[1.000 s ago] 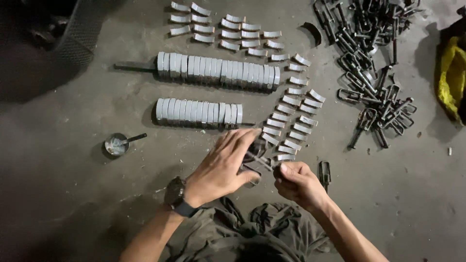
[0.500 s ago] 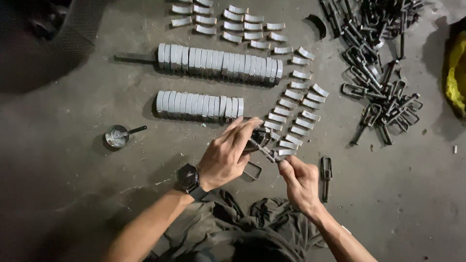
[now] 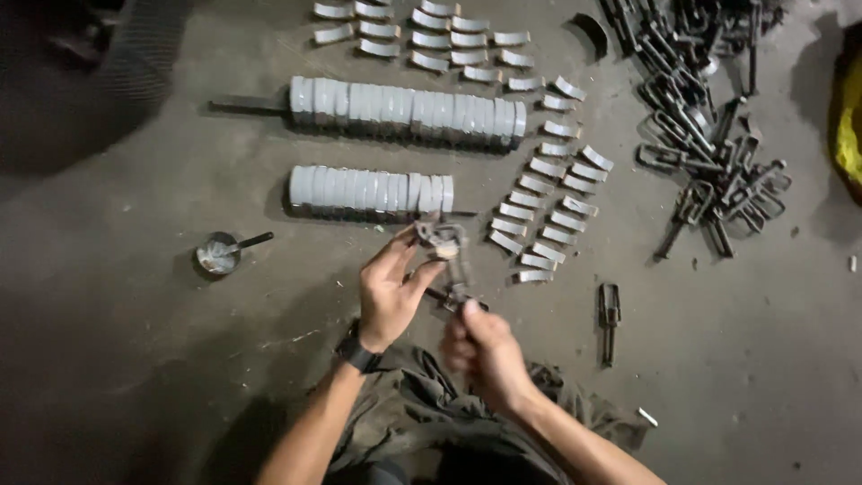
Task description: Assembling bearing shells into engine caps and organizing them.
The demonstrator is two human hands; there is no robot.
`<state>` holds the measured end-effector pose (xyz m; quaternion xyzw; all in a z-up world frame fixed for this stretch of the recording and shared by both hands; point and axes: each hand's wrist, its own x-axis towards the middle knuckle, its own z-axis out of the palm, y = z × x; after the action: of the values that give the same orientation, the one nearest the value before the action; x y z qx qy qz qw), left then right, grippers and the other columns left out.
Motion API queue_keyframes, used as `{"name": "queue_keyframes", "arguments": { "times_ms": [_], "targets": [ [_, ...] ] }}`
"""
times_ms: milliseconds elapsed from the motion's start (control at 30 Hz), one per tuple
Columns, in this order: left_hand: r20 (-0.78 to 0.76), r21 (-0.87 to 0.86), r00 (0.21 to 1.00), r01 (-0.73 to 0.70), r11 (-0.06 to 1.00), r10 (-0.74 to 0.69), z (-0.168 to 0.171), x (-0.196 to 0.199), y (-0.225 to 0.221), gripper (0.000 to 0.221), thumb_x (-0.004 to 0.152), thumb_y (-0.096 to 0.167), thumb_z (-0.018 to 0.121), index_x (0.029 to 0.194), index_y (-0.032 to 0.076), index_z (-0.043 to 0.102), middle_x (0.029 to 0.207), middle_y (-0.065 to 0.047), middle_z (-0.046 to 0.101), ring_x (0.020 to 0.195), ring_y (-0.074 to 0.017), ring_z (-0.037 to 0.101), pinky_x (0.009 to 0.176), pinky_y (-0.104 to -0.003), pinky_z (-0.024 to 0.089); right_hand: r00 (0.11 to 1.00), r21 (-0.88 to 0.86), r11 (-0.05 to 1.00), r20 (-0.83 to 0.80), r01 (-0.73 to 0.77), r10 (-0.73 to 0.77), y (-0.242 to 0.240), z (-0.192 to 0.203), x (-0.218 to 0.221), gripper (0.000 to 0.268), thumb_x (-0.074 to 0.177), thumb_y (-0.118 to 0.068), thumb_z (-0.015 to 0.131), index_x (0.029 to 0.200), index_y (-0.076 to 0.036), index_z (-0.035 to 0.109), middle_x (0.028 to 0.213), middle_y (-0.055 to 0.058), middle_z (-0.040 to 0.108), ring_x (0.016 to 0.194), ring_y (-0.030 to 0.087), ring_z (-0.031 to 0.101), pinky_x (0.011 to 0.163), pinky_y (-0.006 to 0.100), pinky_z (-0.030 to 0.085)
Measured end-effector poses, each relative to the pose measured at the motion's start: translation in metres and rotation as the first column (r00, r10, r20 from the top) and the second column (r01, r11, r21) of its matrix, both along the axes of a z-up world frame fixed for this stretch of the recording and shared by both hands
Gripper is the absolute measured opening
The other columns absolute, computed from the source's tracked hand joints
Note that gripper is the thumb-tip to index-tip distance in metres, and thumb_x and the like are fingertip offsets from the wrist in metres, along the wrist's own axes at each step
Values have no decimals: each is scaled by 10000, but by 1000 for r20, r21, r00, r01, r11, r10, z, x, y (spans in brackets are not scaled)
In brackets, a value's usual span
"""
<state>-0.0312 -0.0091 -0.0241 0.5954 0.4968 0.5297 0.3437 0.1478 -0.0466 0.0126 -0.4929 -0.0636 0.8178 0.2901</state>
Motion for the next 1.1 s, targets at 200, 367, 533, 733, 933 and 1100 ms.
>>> {"name": "queue_keyframes", "arguments": {
  "times_ms": [200, 367, 533, 733, 933, 1100],
  "targets": [
    [520, -299, 846, 51, 953, 117, -64, -5, -47, 266, 1034, 148, 634, 1265, 19, 663, 1207, -146, 746, 1002, -246, 739, 881, -426, 670, 935, 138, 949, -181, -282, 304, -19, -20, -12, 551, 1013, -544, 489, 855, -29, 603, 689, 78, 604, 549, 216, 543, 533, 332, 465],
    [860, -468, 301, 143, 872, 412, -105, -36, -61, 301, 1063, 220, 544, 1231, -10, 642, 1239, -167, 689, 1175, -290, 635, 1041, -419, 502, 249, 237, 138, 966, -962, 77, -9, -94, 18, 340, 926, -333, 729, 1031, -22, 641, 757, 126, 639, 650, 301, 628, 588, 422, 527],
    [936, -325, -5, 373, 869, 352, -63, -46, -49, 360, 1021, 250, 526, 1159, -62, 640, 1170, -221, 692, 1128, -372, 637, 1023, -478, 501, 3, -58, 173, 944, -983, 331, 7, -168, 57, 398, 844, -249, 778, 1128, 9, 677, 787, 178, 706, 712, 369, 690, 627, 468, 551],
    [1000, 6, -26, 603, 798, 12, -22, -44, -33, 462, 1082, 306, 471, 1227, -102, 630, 1159, -271, 692, 1081, -373, 660, 998, -459, 521, 363, 257, 274, 801, -927, 476, 46, 31, 56, 279, 1003, -161, 624, 1257, -73, 548, 1026, 114, 762, 863, 230, 741, 731, 368, 618],
    [991, -130, 122, 725, 677, 61, 6, -20, -22, 423, 1095, 265, 456, 1249, -96, 613, 1157, -254, 687, 1034, -322, 680, 949, -439, 547, 203, 234, 22, 885, -972, -420, 59, 159, 53, 236, 901, -117, 717, 1134, -101, 681, 750, 13, 634, 650, 160, 628, 558, 325, 528],
    [993, 51, 24, 791, 610, -113, 9, -7, -29, 419, 1112, 268, 453, 1257, -94, 607, 1178, -249, 697, 1020, -276, 697, 921, -403, 574, 247, 211, -179, 946, -961, -212, 71, 128, 60, 333, 753, 4, 708, 1081, -47, 672, 775, 70, 626, 671, 200, 622, 622, 369, 549]
  ]
}}
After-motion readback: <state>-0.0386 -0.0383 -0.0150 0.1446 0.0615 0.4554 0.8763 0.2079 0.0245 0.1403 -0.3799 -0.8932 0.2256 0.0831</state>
